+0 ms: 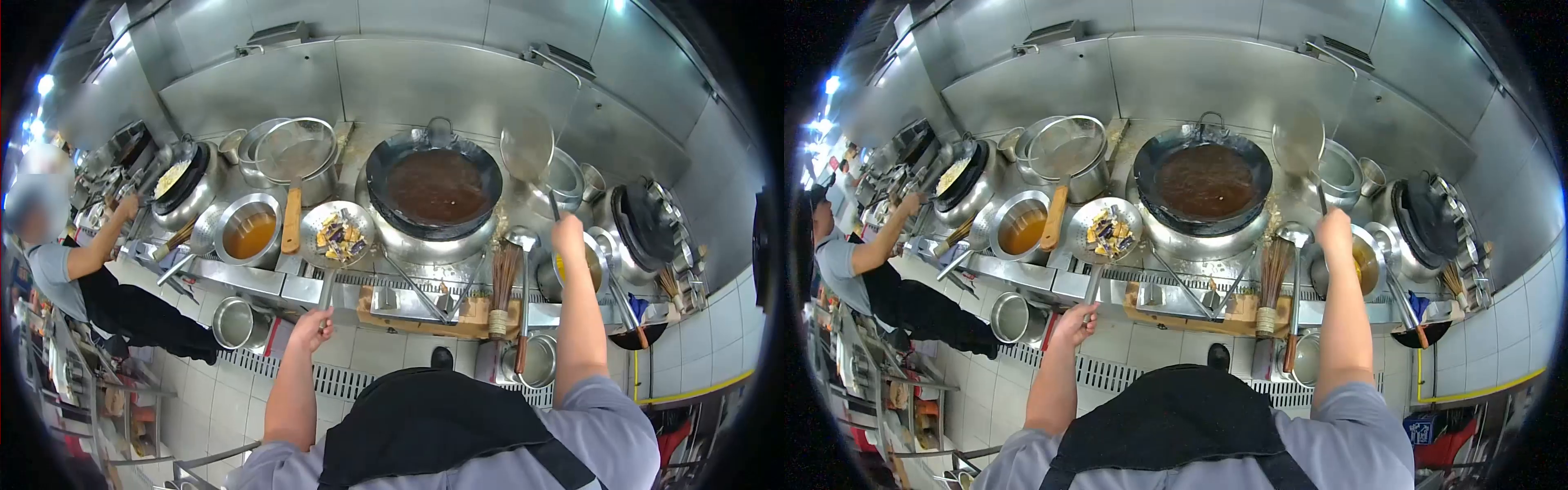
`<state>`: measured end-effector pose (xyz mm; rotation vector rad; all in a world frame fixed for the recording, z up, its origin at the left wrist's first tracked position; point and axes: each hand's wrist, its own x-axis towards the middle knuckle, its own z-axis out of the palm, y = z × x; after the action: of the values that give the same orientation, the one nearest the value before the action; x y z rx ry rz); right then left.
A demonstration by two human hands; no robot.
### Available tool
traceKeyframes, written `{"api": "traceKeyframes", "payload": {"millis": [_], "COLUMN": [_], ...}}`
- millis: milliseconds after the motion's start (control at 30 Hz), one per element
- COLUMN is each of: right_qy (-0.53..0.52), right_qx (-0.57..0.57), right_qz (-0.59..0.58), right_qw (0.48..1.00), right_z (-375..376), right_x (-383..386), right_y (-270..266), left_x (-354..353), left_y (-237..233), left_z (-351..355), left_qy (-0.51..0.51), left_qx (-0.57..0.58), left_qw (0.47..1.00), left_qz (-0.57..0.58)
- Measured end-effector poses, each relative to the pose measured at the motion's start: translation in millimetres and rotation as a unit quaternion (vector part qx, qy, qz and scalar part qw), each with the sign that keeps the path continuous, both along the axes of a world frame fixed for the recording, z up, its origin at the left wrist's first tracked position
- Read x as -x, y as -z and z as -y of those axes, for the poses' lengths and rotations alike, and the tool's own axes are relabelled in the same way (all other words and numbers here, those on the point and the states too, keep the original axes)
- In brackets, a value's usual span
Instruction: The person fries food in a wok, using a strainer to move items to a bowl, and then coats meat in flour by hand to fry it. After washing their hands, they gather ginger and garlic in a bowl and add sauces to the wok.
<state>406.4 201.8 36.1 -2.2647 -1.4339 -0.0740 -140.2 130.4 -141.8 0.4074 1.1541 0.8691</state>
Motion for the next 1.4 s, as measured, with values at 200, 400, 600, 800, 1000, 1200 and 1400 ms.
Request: {"api": "traceKeyframes", "payload": {"millis": [200, 400, 600, 800, 1000, 1200, 1400], "right_qy": [-0.095, -0.215, -0.153, -0.143, -0.165, -0.124, 0.000], "right_qx": [-0.019, 0.051, 0.251, 0.251, 0.200, 0.041, -0.071], "right_qz": [0.046, 0.067, -0.460, -0.566, -0.650, -0.685, -0.021], "right_qw": [0.994, 0.973, 0.838, 0.772, 0.714, 0.717, 0.997], "right_z": [-35, -56, -35, 0, -7, 3, 1], "right_x": [11, 1, 14, 63, 95, 92, -24], "right_y": [-11, 3, 2, -9, 22, 11, 20], "left_x": [10, 42, 53, 17, -38, 4, 50], "left_y": [11, 72, 110, 11, -166, -172, -184], "left_z": [14, 98, 207, 144, 3, -72, -62], "left_qy": [-0.079, -0.169, -0.215, -0.174, -0.182, -0.188, -0.198], "left_qx": [0.015, 0.068, 0.209, -0.027, -0.164, -0.201, -0.159], "left_qw": [0.995, 0.983, 0.954, 0.982, 0.965, 0.952, 0.967], "left_qz": [0.064, -0.032, -0.024, 0.071, 0.091, 0.131, 0.018]}}
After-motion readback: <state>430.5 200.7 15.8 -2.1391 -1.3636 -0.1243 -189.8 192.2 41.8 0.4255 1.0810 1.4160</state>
